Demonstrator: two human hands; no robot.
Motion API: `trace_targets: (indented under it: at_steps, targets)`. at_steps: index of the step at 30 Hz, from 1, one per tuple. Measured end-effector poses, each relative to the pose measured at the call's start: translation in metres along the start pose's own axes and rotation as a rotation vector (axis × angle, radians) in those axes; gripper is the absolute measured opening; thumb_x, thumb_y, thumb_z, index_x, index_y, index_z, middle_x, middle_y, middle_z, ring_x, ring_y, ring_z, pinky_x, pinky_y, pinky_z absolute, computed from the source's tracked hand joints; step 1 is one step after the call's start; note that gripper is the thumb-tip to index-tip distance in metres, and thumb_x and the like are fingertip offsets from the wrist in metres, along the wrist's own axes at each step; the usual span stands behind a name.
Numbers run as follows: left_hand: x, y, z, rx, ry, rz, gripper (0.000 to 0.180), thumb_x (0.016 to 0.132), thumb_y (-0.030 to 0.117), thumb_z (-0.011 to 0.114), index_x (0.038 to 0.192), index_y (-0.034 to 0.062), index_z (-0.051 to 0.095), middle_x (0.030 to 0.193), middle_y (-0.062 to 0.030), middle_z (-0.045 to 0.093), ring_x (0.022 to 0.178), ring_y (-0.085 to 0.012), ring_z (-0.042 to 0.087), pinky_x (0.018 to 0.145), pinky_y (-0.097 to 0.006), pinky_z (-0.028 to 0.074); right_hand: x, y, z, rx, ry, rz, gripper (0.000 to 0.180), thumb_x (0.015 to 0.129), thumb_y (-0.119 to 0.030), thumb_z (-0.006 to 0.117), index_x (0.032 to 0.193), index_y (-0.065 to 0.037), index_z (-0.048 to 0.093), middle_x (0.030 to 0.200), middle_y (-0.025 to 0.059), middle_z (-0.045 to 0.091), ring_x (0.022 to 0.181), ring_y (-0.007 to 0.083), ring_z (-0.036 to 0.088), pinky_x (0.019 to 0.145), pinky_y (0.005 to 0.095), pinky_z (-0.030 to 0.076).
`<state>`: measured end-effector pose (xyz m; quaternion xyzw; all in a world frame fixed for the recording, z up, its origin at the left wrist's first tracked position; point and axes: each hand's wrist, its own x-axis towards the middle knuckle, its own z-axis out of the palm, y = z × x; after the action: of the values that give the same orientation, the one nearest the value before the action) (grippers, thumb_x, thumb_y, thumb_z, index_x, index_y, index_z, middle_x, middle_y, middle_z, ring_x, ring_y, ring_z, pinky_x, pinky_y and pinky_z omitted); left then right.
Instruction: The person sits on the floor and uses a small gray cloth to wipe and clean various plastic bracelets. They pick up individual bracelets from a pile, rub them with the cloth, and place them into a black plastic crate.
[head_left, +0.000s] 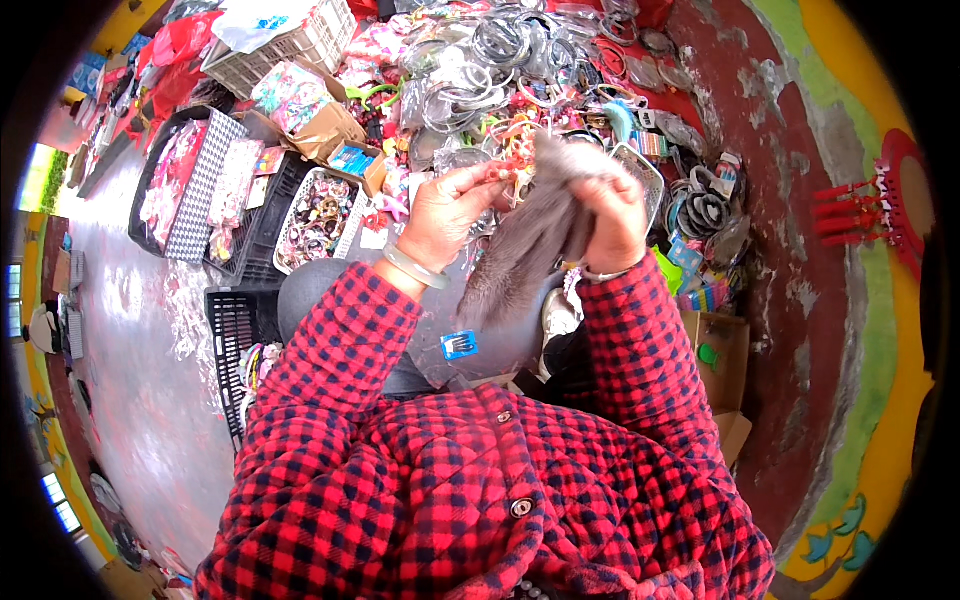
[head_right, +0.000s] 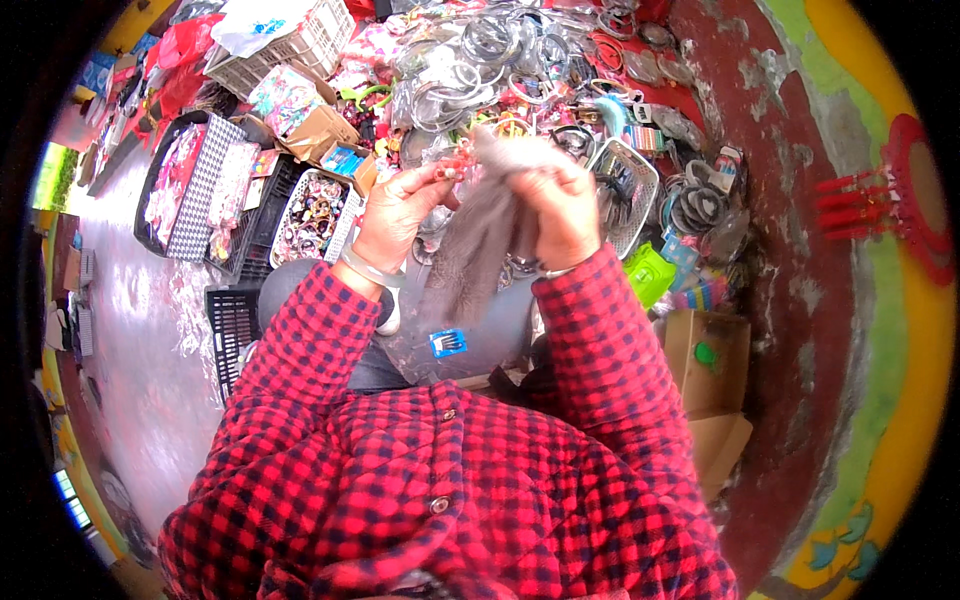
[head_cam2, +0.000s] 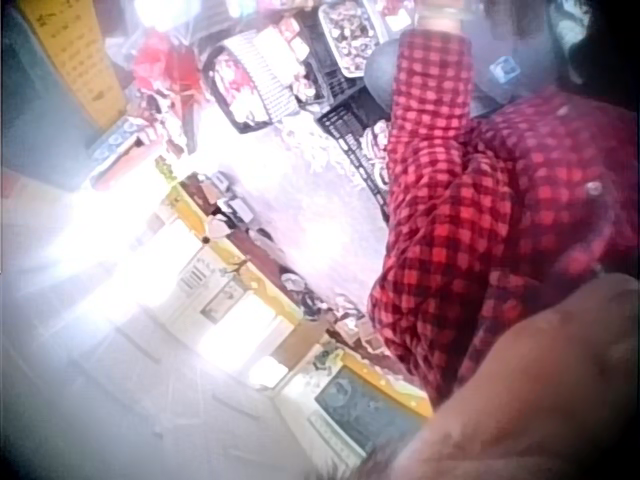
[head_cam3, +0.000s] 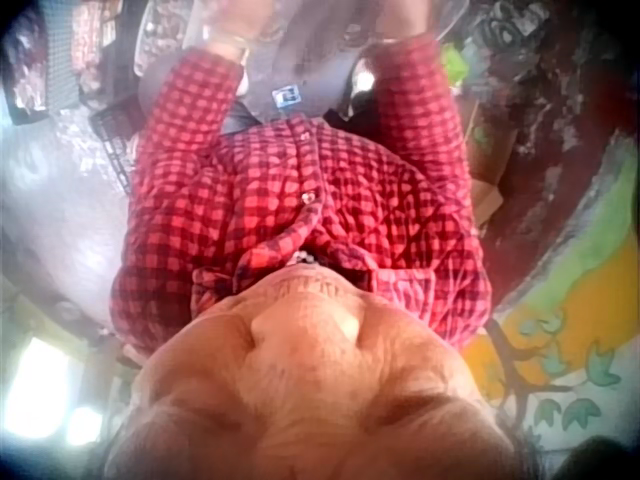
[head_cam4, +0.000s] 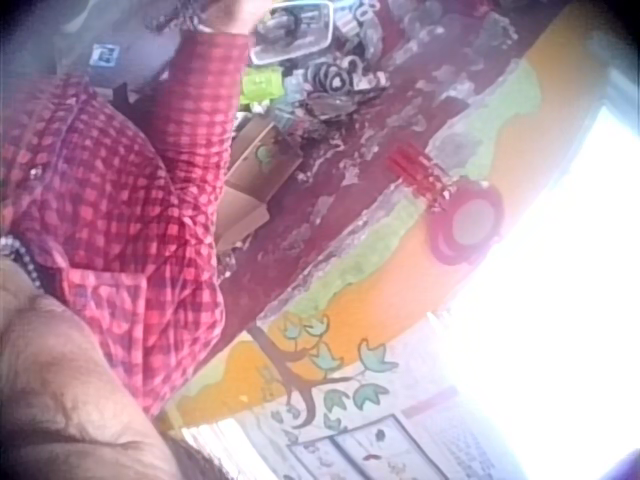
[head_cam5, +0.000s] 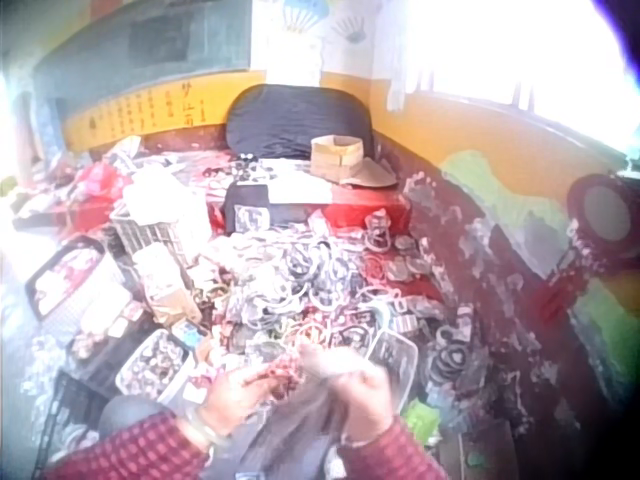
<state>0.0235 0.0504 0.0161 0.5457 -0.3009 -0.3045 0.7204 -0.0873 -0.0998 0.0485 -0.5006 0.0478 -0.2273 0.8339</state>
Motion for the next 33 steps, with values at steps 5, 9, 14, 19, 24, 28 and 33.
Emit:
trace_targets:
  at_steps: [5, 9, 14, 19, 24, 28, 33]
  targets:
    - [-0.003, -0.001, 0.004, 0.124, -0.022, 0.039, 0.023, 0.086, 0.005, 0.053, 0.108, -0.0033, 0.057, 0.086, -0.0026, 0.062, 0.075, -0.0072, 0.056, 0.068, -0.021, 0.046, 0.013, 0.009, -0.004, -0.97, 0.056, -0.553, 0.033, 0.071, 0.006, 0.055, 0.102, -0.004, 0.059, 0.097, 0.011, 0.056, 0.088, 0.0223, 0.056, 0.076, 0.0292, 0.045]
    - [-0.005, -0.013, 0.001, 0.218, -0.008, 0.086, 0.023, 0.083, 0.002, 0.054, 0.104, -0.002, 0.059, 0.088, -0.0027, 0.062, 0.077, -0.0073, 0.056, 0.071, -0.023, 0.046, 0.001, 0.02, 0.028, -1.218, -0.106, -0.628, 0.033, 0.066, 0.005, 0.057, 0.098, -0.006, 0.06, 0.093, 0.013, 0.054, 0.081, 0.0297, 0.057, 0.068, 0.0347, 0.048]
    - [0.002, -0.012, -0.01, -0.059, 0.033, -0.06, 0.021, 0.083, 0.001, 0.053, 0.103, -0.0006, 0.059, 0.091, -0.0032, 0.062, 0.082, -0.0088, 0.057, 0.076, -0.024, 0.046, 0.0, 0.007, 0.007, -0.259, -0.324, 0.002, 0.025, 0.078, -0.003, 0.053, 0.102, 0.001, 0.058, 0.1, 0.008, 0.06, 0.089, 0.0185, 0.058, 0.077, 0.0329, 0.047]
    - [0.003, 0.0, -0.015, -0.301, -0.087, -0.246, 0.021, 0.085, 0.014, 0.054, 0.101, 0.001, 0.055, 0.079, -0.0014, 0.059, 0.067, -0.0062, 0.05, 0.062, -0.017, 0.039, 0.012, -0.008, -0.02, 0.105, 0.2, -0.163, 0.027, 0.084, -0.006, 0.049, 0.109, 0.003, 0.054, 0.101, 0.0094, 0.06, 0.091, 0.0163, 0.058, 0.081, 0.0296, 0.046]
    - [0.001, 0.004, -0.006, -0.314, -0.169, -0.226, 0.02, 0.088, 0.018, 0.053, 0.099, 0.0016, 0.055, 0.072, 0.0026, 0.049, 0.062, -0.0058, 0.041, 0.057, -0.021, 0.035, 0.013, 0.011, -0.012, -0.658, 0.114, -0.415, 0.025, 0.079, 0.003, 0.053, 0.103, -0.002, 0.059, 0.098, 0.0077, 0.059, 0.087, 0.0181, 0.057, 0.077, 0.0283, 0.045]
    - [-0.004, 0.007, 0.002, -0.313, -0.045, -0.266, 0.028, 0.088, 0.023, 0.052, 0.105, 0.0007, 0.056, 0.077, 0.0015, 0.054, 0.062, -0.0046, 0.041, 0.062, -0.019, 0.038, 0.005, 0.023, 0.013, -1.01, 0.04, -0.454, 0.032, 0.069, 0.006, 0.056, 0.099, -0.005, 0.061, 0.093, 0.0096, 0.057, 0.086, 0.0202, 0.057, 0.072, 0.0296, 0.046]
    - [0.005, -0.004, -0.02, -0.605, -0.027, -0.217, 0.019, 0.087, 0.014, 0.052, 0.098, -0.0007, 0.056, 0.079, -0.0019, 0.057, 0.069, -0.0098, 0.052, 0.062, -0.023, 0.042, 0.005, 0.004, -0.031, 0.262, 0.085, 0.017, 0.04, 0.086, -0.022, 0.048, 0.119, 0.0, 0.046, 0.115, 0.0138, 0.054, 0.105, 0.0233, 0.052, 0.093, 0.0388, 0.039]
